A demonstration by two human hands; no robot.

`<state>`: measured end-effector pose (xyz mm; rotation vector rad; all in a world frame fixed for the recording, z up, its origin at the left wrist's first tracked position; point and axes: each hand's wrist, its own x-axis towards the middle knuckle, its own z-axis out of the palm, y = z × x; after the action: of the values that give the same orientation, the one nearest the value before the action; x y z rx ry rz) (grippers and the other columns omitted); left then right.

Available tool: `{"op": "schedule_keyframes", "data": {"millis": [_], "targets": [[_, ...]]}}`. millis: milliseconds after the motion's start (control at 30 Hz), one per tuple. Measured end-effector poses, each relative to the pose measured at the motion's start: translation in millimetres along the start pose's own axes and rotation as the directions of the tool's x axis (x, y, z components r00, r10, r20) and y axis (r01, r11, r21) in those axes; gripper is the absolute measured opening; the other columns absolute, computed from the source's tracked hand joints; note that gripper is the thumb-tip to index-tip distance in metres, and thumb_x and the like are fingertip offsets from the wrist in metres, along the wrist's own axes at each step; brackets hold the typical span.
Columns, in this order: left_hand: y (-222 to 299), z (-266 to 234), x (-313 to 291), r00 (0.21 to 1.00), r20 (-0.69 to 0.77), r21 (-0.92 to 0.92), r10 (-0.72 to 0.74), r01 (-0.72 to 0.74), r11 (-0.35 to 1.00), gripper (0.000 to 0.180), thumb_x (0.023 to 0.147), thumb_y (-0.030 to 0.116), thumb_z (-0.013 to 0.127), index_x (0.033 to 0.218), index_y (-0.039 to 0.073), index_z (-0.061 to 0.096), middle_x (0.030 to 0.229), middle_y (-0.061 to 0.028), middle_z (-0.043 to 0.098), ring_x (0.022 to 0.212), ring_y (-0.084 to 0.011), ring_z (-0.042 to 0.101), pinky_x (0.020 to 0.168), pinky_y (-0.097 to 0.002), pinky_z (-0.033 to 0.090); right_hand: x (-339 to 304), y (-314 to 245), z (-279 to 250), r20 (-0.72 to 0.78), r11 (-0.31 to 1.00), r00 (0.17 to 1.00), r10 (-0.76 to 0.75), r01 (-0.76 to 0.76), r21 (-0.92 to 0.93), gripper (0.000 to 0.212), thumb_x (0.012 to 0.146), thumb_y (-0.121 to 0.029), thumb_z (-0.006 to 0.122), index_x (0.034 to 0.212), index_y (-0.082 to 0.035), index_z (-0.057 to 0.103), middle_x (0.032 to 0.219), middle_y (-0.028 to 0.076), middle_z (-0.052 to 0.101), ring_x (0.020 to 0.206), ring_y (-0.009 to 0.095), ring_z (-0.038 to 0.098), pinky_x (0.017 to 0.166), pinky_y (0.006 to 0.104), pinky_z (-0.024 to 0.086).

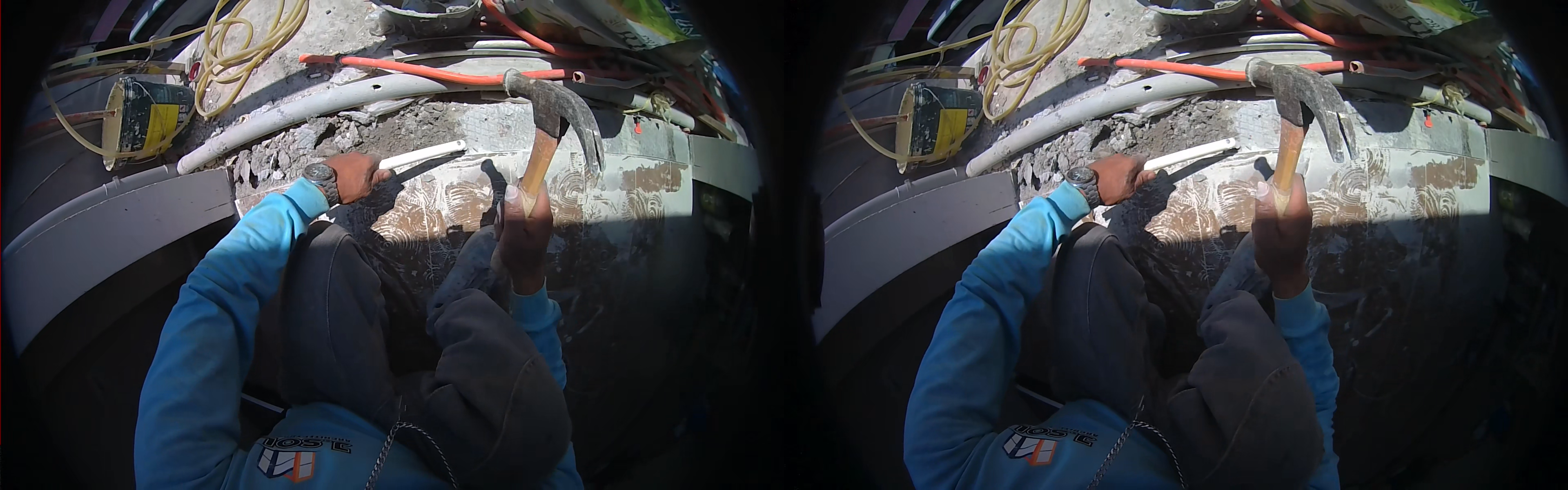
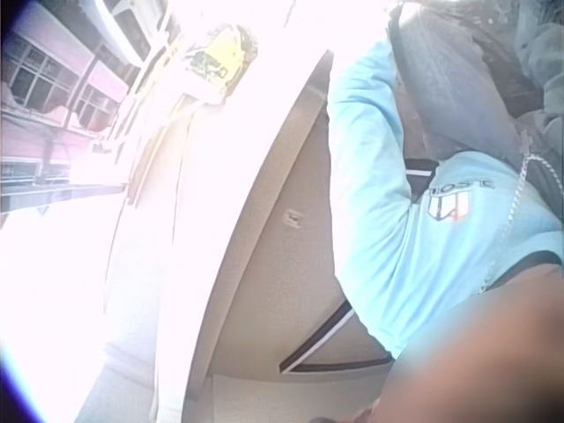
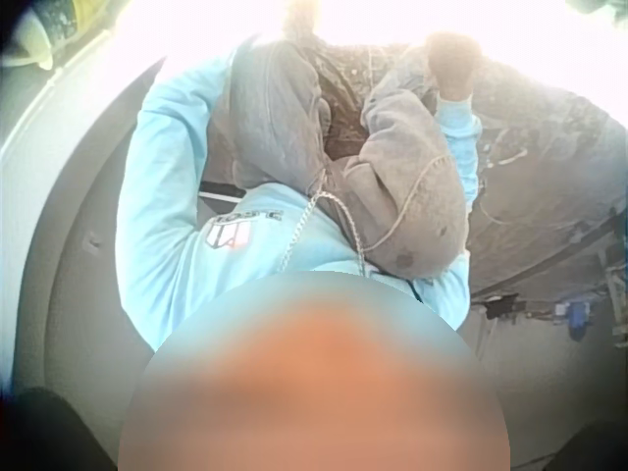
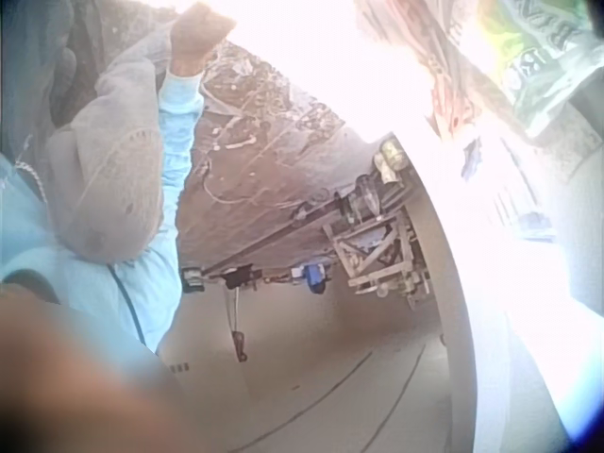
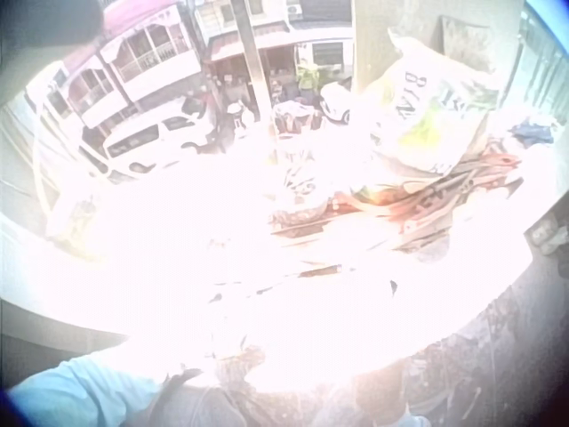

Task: Chiseling and hammering concrete or mortar from a floor surface.

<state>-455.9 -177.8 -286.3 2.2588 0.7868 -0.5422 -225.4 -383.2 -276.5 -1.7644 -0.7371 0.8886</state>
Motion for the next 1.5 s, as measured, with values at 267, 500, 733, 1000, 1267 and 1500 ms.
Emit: {"op": "schedule_keyframes", "data": {"millis": [267, 500, 733, 1000, 1267, 1500], "targets": [[9, -4, -2, 0.999, 0.03, 0.054, -0.025, 0.023, 0.998, 0.043, 0.095, 0.042, 0.046, 0.091, 0.001, 0.057, 0.076, -0.0242, 0.061, 0.074, -0.0426, 0.061, 0.065, -0.051, 0.046, 18, -3, 12, 0.116, 0.955, 0.99, -0.077, 0.107, -0.278, 0.019, 0.087, -0.017, 0.056, 0.088, 0.001, 0.051, 0.07, 0.023, 0.057, 0.067, 0.041, 0.058, 0.059, 0.0463, 0.045], [10, -7, 1, 0.995, 0.05, 0.119, -0.084, 0.077, 0.99, 0.042, 0.095, 0.043, 0.046, 0.091, 0.002, 0.056, 0.077, -0.0235, 0.062, 0.076, -0.0425, 0.061, 0.066, -0.0505, 0.046, 7, 5, 19, -0.038, 0.97, 0.996, -0.086, 0.075, -0.23, 0.026, 0.089, -0.021, 0.056, 0.1, 0.002, 0.056, 0.071, 0.02, 0.058, 0.065, 0.033, 0.06, 0.059, 0.0403, 0.046], [12, -15, 7, 0.995, 0.074, 0.117, -0.07, 0.061, 0.991, 0.039, 0.094, 0.042, 0.047, 0.095, 0.005, 0.057, 0.077, -0.0205, 0.063, 0.074, -0.0403, 0.061, 0.065, -0.0498, 0.046, 6, 11, 14, 0.017, 0.992, 0.999, -0.028, 0.03, -0.121, 0.022, 0.088, -0.02, 0.055, 0.093, 0.001, 0.058, 0.072, 0.019, 0.059, 0.062, 0.035, 0.059, 0.058, 0.0406, 0.046], [-36, 19, 12, 0.999, -0.034, 0.026, -0.013, 0.013, 1.0, 0.043, 0.094, 0.047, 0.047, 0.092, 0.005, 0.059, 0.075, -0.021, 0.062, 0.073, -0.0414, 0.061, 0.063, -0.0482, 0.046, 14, 42, 25, 0.17, 0.981, 0.985, 0.004, 0.029, -0.194, 0.022, 0.089, -0.021, 0.057, 0.089, 0.001, 0.054, 0.069, 0.018, 0.055, 0.065, 0.032, 0.055, 0.06, 0.0409, 0.043], [-92, 25, -26, 0.872, 0.402, -0.73, -0.28, 0.49, 0.477, 0.051, 0.094, 0.05, 0.048, 0.068, 0.007, 0.05, 0.057, 0.0033, 0.041, 0.051, -0.0113, 0.037, 0.048, -0.0297, 0.029, -16, 10, -38, 0.063, 0.896, 0.949, 0.309, -0.313, 0.315, 0.015, 0.094, -0.02, 0.053, 0.088, -0.007, 0.047, 0.055, -0.002, 0.043, 0.039, 0.004, 0.04, 0.033, 0.0213, 0.031], [0, -16, 57, 0.989, -0.099, -0.063, 0.108, -0.115, 0.991, 0.042, 0.095, 0.042, 0.048, 0.098, 0.002, 0.057, 0.077, -0.0218, 0.061, 0.075, -0.0406, 0.06, 0.068, -0.0467, 0.045, 0, -27, -36, -0.071, 0.989, 0.987, 0.146, -0.146, 0.007, 0.019, 0.093, -0.02, 0.054, 0.087, -0.002, 0.051, 0.059, 0.004, 0.051, 0.048, 0.009, 0.047, 0.044, 0.028, 0.037]]}}
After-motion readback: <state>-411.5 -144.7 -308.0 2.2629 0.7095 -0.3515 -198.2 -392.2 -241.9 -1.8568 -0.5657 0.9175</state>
